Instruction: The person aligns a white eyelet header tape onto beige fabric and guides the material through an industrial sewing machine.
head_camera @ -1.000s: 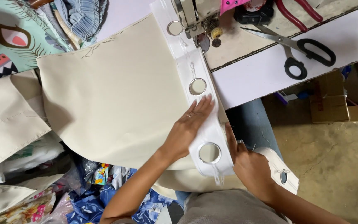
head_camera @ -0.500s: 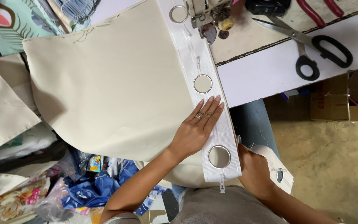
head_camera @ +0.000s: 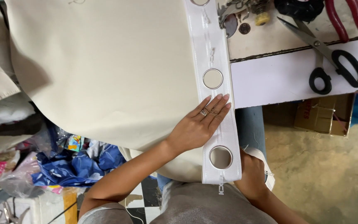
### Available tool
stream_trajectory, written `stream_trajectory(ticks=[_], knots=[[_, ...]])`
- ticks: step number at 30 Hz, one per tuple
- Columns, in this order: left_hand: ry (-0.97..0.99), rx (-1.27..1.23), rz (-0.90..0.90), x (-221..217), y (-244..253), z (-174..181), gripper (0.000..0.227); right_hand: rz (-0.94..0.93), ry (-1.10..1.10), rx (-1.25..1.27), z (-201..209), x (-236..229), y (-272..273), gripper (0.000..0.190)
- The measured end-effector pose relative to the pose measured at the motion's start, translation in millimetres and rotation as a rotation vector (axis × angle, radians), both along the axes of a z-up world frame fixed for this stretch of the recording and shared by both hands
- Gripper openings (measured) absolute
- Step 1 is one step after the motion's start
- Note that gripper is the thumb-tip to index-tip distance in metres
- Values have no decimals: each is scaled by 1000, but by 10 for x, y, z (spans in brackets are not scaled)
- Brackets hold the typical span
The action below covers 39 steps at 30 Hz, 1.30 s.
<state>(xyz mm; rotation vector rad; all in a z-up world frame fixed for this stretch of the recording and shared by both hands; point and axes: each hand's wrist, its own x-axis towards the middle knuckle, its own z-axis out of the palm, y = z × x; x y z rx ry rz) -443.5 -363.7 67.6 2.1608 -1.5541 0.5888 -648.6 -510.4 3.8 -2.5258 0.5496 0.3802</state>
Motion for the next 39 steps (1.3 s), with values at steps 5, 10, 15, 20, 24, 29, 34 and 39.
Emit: stream_trajectory(ticks=[5, 10, 15, 20, 24, 29, 34, 39], knots=[[-69, 307, -30, 42, 106, -8, 45, -16, 40, 15, 79, 7, -13, 10], [-70, 310, -21, 34, 118, -33, 45, -15, -50, 34, 0, -76, -66, 22], [-78, 301, -24, 41, 117, -49, 45, -30, -128, 54, -6, -83, -75, 28], [-78, 307, -23, 54, 116, -32, 45, -23, -58, 14, 78, -12, -53, 27], [-81, 311, -29, 89, 113, -27, 45, -53, 65, 12, 180, 86, -28, 18], [-88, 332, -23, 129, 103, -5, 45, -56, 54, 8, 244, 160, -16, 16], [-65, 344, -35, 188, 76, 14, 44, -69, 21, 22, 316, 249, -9, 17], [-71, 357, -16, 239, 37, 35, 44, -72, 51, -5, 257, 278, -58, 12]])
